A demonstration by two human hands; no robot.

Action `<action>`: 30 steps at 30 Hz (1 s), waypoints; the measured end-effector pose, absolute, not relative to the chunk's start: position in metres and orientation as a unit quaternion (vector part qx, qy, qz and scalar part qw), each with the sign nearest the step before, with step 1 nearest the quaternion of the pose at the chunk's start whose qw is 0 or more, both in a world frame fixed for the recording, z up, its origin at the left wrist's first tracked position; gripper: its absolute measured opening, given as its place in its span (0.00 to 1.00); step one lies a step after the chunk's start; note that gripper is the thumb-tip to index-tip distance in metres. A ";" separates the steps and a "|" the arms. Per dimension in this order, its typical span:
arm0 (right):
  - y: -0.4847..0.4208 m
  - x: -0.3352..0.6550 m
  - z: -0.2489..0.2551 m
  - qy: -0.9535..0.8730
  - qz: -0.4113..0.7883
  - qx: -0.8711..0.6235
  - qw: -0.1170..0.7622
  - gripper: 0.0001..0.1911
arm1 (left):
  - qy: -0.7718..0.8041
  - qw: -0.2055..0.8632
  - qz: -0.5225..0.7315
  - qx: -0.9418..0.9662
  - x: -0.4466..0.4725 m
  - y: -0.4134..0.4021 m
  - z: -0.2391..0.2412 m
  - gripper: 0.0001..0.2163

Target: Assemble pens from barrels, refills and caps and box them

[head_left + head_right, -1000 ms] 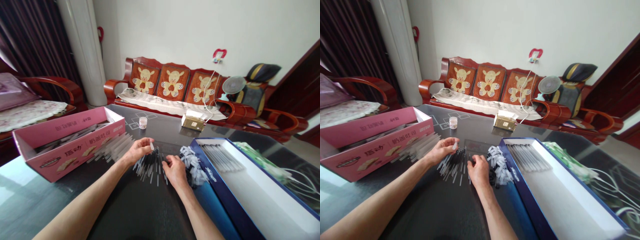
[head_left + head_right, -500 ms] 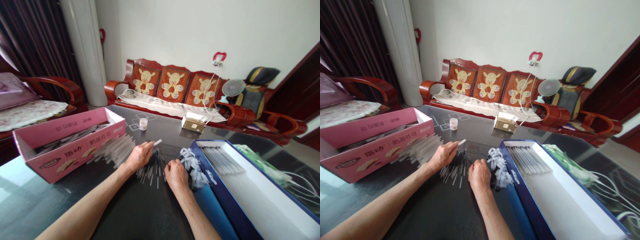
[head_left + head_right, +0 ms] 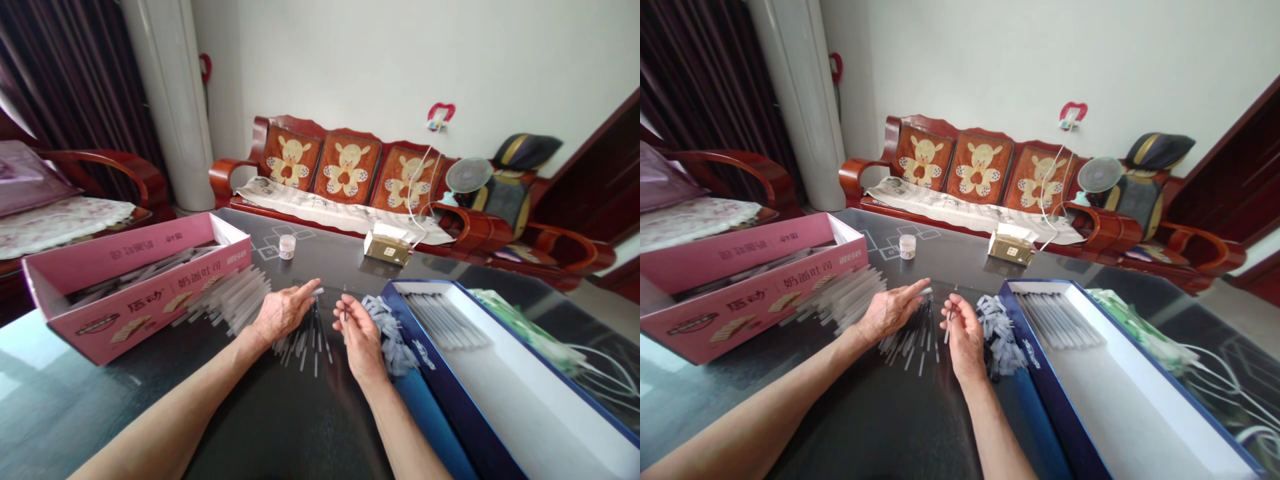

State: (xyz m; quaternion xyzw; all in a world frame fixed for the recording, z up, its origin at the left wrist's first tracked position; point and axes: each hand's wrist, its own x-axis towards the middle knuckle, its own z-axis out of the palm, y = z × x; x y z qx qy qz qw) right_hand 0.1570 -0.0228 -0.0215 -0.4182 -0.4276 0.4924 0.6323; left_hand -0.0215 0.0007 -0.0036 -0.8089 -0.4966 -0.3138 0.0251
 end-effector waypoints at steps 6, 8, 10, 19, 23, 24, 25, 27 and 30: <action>-0.022 0.159 -0.011 -0.369 0.450 -0.424 0.694 0.16 | -0.451 0.006 -0.274 -0.849 -0.019 -0.002 -0.004 0.18; -0.023 0.159 -0.007 -0.350 0.456 -0.416 0.704 0.16 | -0.455 0.010 -0.273 -0.848 -0.018 -0.003 -0.004 0.17; -0.024 0.158 -0.004 -0.335 0.477 -0.400 0.707 0.15 | -0.461 0.014 -0.271 -0.845 -0.017 -0.003 -0.004 0.16; -0.023 0.159 -0.004 -0.325 0.489 -0.376 0.717 0.16 | -0.449 0.011 -0.255 -0.856 -0.013 -0.008 -0.001 0.18; -0.023 0.158 -0.006 -0.328 0.494 -0.381 0.710 0.16 | -0.435 0.013 -0.262 -0.861 -0.012 -0.008 -0.003 0.18; -0.024 0.157 -0.007 -0.331 0.497 -0.384 0.704 0.15 | -0.429 0.011 -0.262 -0.864 -0.012 -0.009 -0.003 0.18; -0.024 0.157 -0.007 -0.335 0.501 -0.388 0.697 0.15 | -0.423 0.008 -0.262 -0.867 -0.011 -0.009 -0.003 0.18; -0.025 0.156 -0.009 -0.340 0.506 -0.395 0.687 0.16 | -0.413 0.000 -0.265 -0.871 -0.010 -0.010 -0.002 0.17; -0.025 0.156 -0.012 -0.338 0.506 -0.407 0.682 0.18 | -0.412 -0.013 -0.276 -0.869 -0.009 -0.012 0.000 0.16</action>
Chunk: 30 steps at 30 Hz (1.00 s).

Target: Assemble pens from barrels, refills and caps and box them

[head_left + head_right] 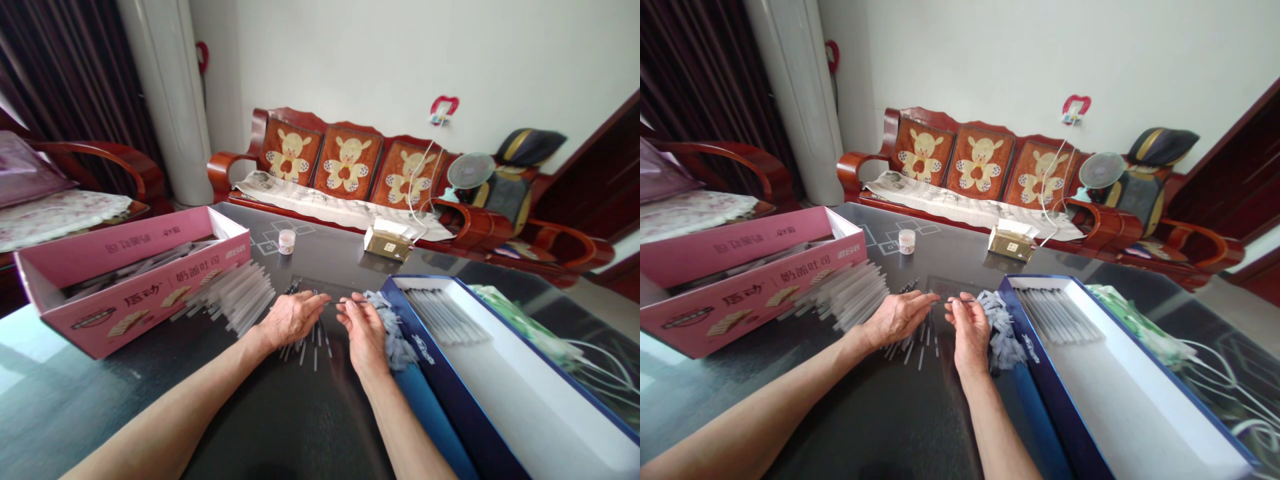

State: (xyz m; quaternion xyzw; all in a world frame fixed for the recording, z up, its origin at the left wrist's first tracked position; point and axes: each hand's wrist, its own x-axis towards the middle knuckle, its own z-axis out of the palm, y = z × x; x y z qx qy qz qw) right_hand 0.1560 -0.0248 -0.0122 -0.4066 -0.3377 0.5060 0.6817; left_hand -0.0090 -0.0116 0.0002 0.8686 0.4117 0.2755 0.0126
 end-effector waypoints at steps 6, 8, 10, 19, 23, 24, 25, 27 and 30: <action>-0.029 0.150 -0.017 -0.389 0.518 -0.417 0.637 0.14 | 0.417 0.014 0.276 0.866 -0.005 -0.015 0.003 0.17; -0.031 0.148 -0.016 -0.377 0.543 -0.422 0.620 0.13 | 0.414 0.012 0.282 0.865 -0.004 -0.016 0.003 0.16; -0.032 0.148 -0.014 -0.357 0.575 -0.422 0.603 0.13 | 0.406 0.015 0.288 0.867 -0.003 -0.016 0.001 0.15; -0.027 0.156 -0.009 -0.334 0.513 -0.408 0.677 0.16 | 0.443 -0.015 0.271 0.854 -0.005 -0.014 -0.001 0.13; -0.023 0.163 -0.006 -0.295 0.506 -0.412 0.698 0.16 | 0.443 -0.017 0.282 0.851 -0.005 -0.013 -0.002 0.14; -0.023 0.163 -0.007 -0.282 0.513 -0.417 0.696 0.17 | 0.435 -0.014 0.289 0.853 -0.005 -0.013 -0.002 0.15; -0.023 0.162 -0.008 -0.271 0.518 -0.421 0.693 0.17 | 0.426 -0.010 0.295 0.855 -0.005 -0.014 -0.002 0.15; -0.024 0.159 -0.010 -0.272 0.515 -0.434 0.687 0.17 | 0.404 -0.002 0.304 0.863 -0.004 -0.014 -0.003 0.16; -0.026 0.157 -0.011 -0.380 0.458 -0.480 0.644 0.16 | 0.385 0.004 0.299 0.873 -0.004 -0.014 -0.003 0.17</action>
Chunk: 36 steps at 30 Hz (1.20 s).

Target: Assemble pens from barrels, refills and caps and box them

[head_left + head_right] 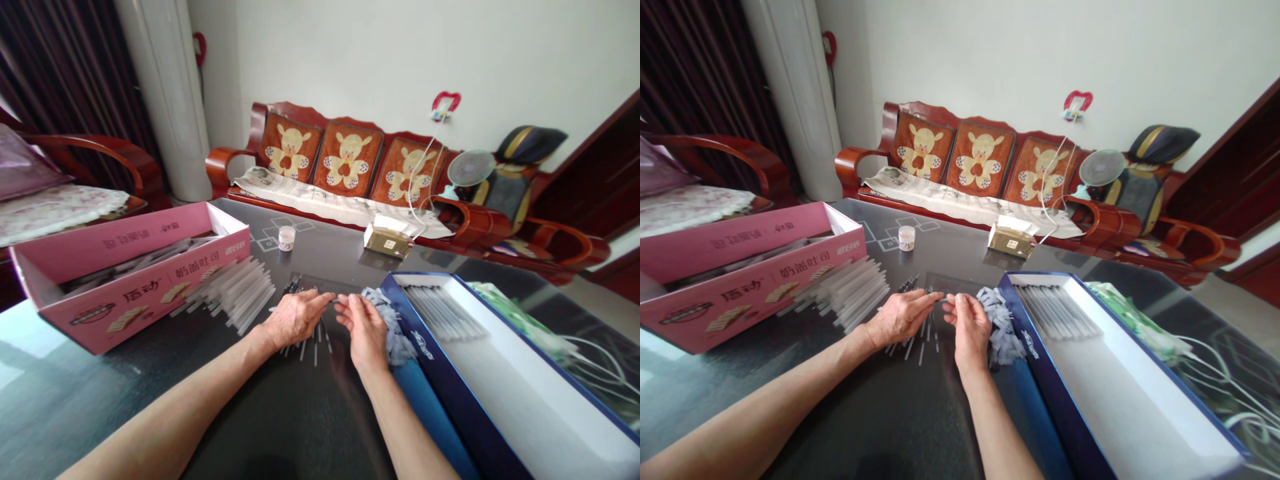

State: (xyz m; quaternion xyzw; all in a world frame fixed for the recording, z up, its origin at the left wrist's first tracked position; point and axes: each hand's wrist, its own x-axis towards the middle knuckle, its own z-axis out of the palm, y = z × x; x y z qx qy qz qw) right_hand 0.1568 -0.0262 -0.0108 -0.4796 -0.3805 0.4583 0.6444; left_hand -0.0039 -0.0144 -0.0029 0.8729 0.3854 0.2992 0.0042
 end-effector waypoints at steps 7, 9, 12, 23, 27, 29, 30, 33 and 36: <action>-0.015 0.214 0.006 -0.631 0.032 -0.587 0.506 0.13 | 0.412 -0.029 0.300 0.860 -0.007 -0.010 -0.008 0.19; -0.012 0.235 0.006 -0.664 -0.027 -0.604 0.440 0.13 | 0.409 -0.030 0.299 0.862 -0.007 -0.010 -0.009 0.18; -0.008 0.251 0.002 -0.704 -0.055 -0.613 0.356 0.12 | 0.402 -0.021 0.299 0.865 -0.006 -0.010 -0.010 0.17; 0.000 0.232 0.020 -0.823 -0.081 -0.558 0.061 0.11 | 0.411 -0.003 0.303 0.860 -0.009 -0.008 -0.014 0.17; 0.003 0.237 0.021 -0.834 -0.081 -0.545 0.026 0.10 | 0.411 -0.002 0.303 0.860 -0.009 -0.009 -0.013 0.17; 0.004 0.239 0.024 -0.841 -0.074 -0.533 0.055 0.08 | 0.409 0.001 0.303 0.861 -0.009 -0.009 -0.013 0.16; 0.003 0.238 0.026 -0.844 -0.061 -0.526 0.091 0.07 | 0.406 0.004 0.306 0.861 -0.009 -0.008 -0.013 0.17; -0.001 0.226 0.028 -0.802 0.061 -0.523 0.282 0.05 | 0.394 0.022 0.338 0.854 -0.008 -0.007 -0.015 0.17; -0.008 0.199 0.018 -0.630 0.307 -0.517 0.492 0.10 | 0.395 0.045 0.372 0.839 -0.006 -0.005 -0.016 0.13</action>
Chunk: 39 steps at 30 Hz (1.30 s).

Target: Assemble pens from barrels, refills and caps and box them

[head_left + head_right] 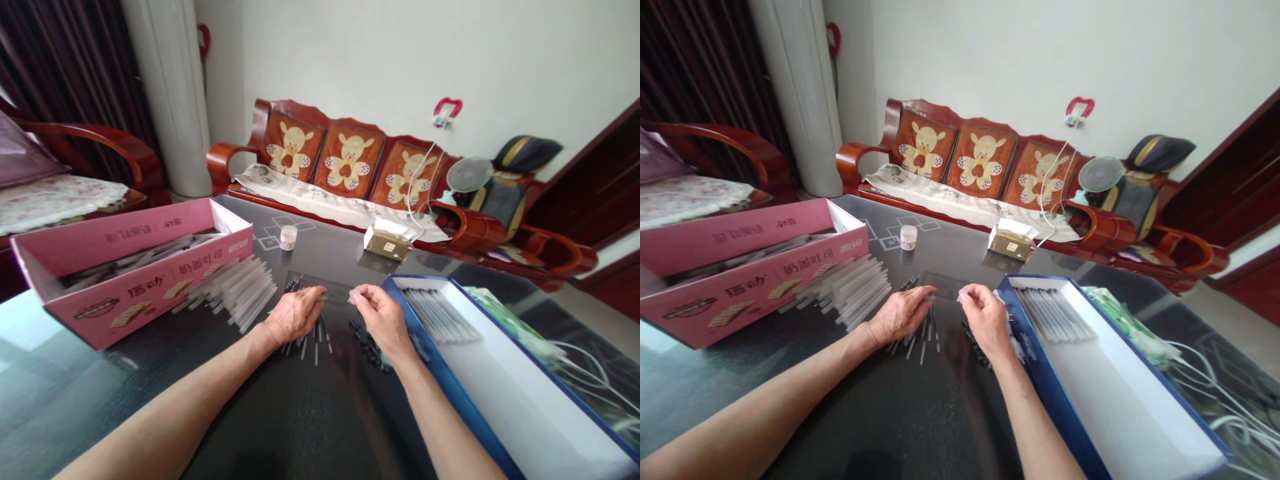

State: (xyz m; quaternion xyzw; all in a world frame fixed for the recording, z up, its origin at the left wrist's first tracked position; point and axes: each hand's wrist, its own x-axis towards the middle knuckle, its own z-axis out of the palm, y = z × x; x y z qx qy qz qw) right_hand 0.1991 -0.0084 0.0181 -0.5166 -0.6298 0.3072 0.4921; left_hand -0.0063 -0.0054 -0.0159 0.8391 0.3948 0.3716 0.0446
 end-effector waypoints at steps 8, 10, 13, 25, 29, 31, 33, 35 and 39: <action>-0.018 0.151 -0.021 -0.236 0.618 -0.385 0.643 0.19 | 0.390 0.058 0.335 0.855 -0.004 -0.011 -0.011 0.11; -0.018 0.151 -0.023 -0.229 0.630 -0.368 0.644 0.18 | 0.391 0.062 0.323 0.860 -0.003 -0.011 -0.011 0.10; -0.019 0.151 -0.023 -0.248 0.638 -0.351 0.639 0.17 | 0.391 0.065 0.316 0.862 -0.003 -0.011 -0.012 0.09; -0.021 0.148 -0.026 -0.304 0.618 -0.348 0.636 0.16 | 0.388 0.030 0.338 0.857 -0.005 -0.008 -0.013 0.11; -0.020 0.148 -0.027 -0.319 0.613 -0.345 0.636 0.16 | 0.368 0.019 0.337 0.866 -0.005 -0.007 -0.013 0.12; -0.020 0.148 -0.027 -0.325 0.610 -0.348 0.634 0.16 | 0.363 0.018 0.333 0.870 -0.005 -0.007 -0.012 0.13; -0.020 0.149 -0.027 -0.325 0.610 -0.350 0.632 0.16 | 0.364 0.021 0.330 0.871 -0.006 -0.006 -0.011 0.13; -0.020 0.149 -0.027 -0.323 0.612 -0.349 0.631 0.16 | 0.369 0.028 0.330 0.869 -0.006 -0.006 -0.011 0.13; -0.020 0.148 -0.027 -0.317 0.617 -0.347 0.631 0.16 | 0.380 0.042 0.331 0.863 -0.006 -0.006 -0.012 0.13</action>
